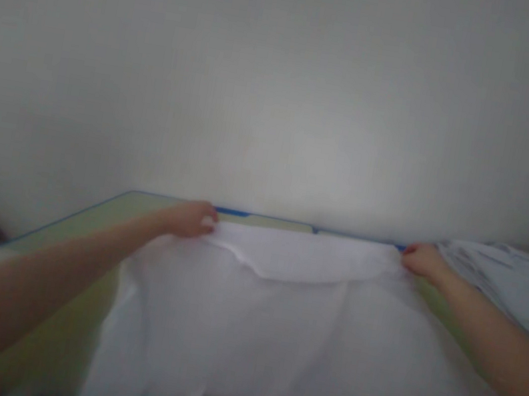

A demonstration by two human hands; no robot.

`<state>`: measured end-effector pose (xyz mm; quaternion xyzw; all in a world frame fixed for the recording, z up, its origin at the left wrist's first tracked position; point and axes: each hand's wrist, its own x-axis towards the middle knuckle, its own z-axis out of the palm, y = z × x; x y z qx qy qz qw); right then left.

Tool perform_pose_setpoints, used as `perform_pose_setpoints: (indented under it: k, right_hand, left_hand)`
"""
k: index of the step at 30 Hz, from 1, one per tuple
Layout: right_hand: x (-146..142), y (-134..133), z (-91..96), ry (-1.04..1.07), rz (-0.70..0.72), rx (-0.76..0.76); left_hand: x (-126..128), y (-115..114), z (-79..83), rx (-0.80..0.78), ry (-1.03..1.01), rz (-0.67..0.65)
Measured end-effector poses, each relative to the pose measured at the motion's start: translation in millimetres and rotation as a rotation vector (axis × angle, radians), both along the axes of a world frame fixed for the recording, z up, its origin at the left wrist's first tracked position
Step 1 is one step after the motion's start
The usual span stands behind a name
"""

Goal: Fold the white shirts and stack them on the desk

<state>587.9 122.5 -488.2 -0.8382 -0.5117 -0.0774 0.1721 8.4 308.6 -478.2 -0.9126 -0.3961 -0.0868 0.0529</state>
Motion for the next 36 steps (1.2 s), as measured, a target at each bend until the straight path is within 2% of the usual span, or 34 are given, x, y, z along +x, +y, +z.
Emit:
perform_pose_setpoints:
  k: [2,5,7,10,13,16,19,23,26,30,33,36]
  right_hand:
    - [-1,-2,-1.5,-0.069,0.057,-0.068]
    - [-10,-5,-13.1,-0.171,0.403,-0.081]
    - [-17,-7,-25.6,-0.184,0.570,-0.127]
    - [-23,-10,-43.3,-0.175,0.587,-0.203]
    - [-20,-14,-53.6,-0.215,0.595,-0.181]
    - [-11,-18,-58.2,-0.241,0.606,-0.161]
    - [-5,-21,-60.5,-0.271,0.551,-0.150]
    - [-16,-27,-59.4,-0.342,0.487,-0.116]
    - [-52,-45,-56.4,-0.331,0.612,-0.099]
    - [-127,-90,-54.1,-0.183,0.864,-0.123]
    - [-178,-128,-53.6,-0.123,1.010,-0.203]
    - [-204,-158,-53.1,-0.125,1.087,-0.258]
  left_hand:
    - [23,-33,2.1,-0.064,0.028,-0.117]
    - [64,-80,-5.5,-0.066,0.071,-0.336]
    - [88,-101,-16.2,-0.036,0.100,-0.450]
    - [111,-110,-32.9,-0.036,0.127,-0.504]
    - [114,-104,-43.2,-0.058,0.139,-0.525]
    - [103,-97,-46.3,-0.064,0.125,-0.564]
    - [83,-96,-44.4,-0.068,0.095,-0.556]
    - [39,-113,-35.5,-0.093,0.125,-0.480]
    - [-2,-141,-27.1,-0.135,0.145,-0.473]
    - [-48,-193,-25.6,-0.240,0.141,-0.498]
    - [-69,-224,-39.4,-0.242,0.126,-0.513]
    - [-84,-237,-65.2,-0.176,0.129,-0.495]
